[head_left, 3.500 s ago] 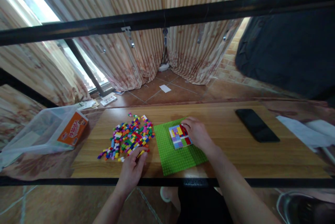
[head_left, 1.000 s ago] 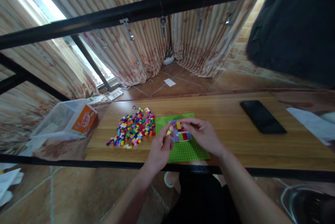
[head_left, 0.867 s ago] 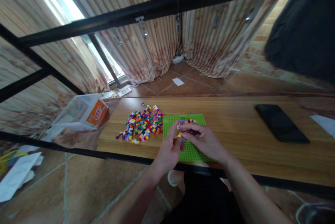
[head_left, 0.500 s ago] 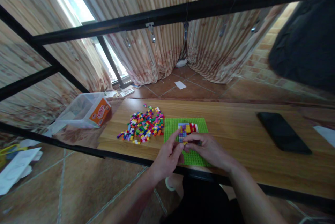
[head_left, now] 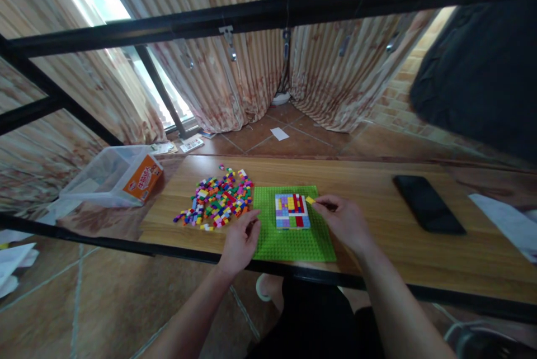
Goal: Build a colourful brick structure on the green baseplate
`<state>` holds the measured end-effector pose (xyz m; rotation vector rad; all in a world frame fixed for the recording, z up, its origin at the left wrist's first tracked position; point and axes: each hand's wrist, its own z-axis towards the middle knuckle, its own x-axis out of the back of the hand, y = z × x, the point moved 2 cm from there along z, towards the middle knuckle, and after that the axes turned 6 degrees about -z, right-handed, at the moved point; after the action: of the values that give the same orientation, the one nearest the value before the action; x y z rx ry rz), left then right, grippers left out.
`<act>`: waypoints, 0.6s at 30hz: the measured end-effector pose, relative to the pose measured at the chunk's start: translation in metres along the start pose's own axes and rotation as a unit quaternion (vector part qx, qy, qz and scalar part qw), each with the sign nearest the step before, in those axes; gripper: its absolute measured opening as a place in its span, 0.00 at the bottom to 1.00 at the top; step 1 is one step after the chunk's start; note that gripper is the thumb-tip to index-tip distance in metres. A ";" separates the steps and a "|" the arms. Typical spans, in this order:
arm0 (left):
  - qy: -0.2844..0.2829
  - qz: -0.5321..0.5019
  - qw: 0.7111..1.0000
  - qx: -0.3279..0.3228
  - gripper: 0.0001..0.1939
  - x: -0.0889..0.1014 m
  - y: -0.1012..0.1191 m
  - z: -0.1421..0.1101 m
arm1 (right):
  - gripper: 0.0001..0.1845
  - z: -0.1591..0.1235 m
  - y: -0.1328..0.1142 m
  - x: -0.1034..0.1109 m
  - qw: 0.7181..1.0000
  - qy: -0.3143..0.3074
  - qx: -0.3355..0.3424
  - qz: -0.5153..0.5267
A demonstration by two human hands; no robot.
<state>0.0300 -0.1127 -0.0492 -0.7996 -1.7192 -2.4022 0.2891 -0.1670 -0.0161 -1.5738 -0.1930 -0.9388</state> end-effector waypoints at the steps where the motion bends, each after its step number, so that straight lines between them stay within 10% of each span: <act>1: 0.000 0.009 1.000 -0.006 0.13 -0.001 0.000 0.000 | 0.12 0.000 -0.002 -0.003 1.000 0.002 0.003 -0.001; 18: -0.005 0.044 0.999 -0.029 0.12 -0.005 0.000 -0.001 | 0.09 -0.004 -0.021 -0.027 0.997 0.019 0.022 -0.077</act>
<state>0.0338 -0.1149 -0.0520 -0.8764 -1.5892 -2.4025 0.2573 -0.1551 -0.0183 -1.5147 -0.3096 -1.0751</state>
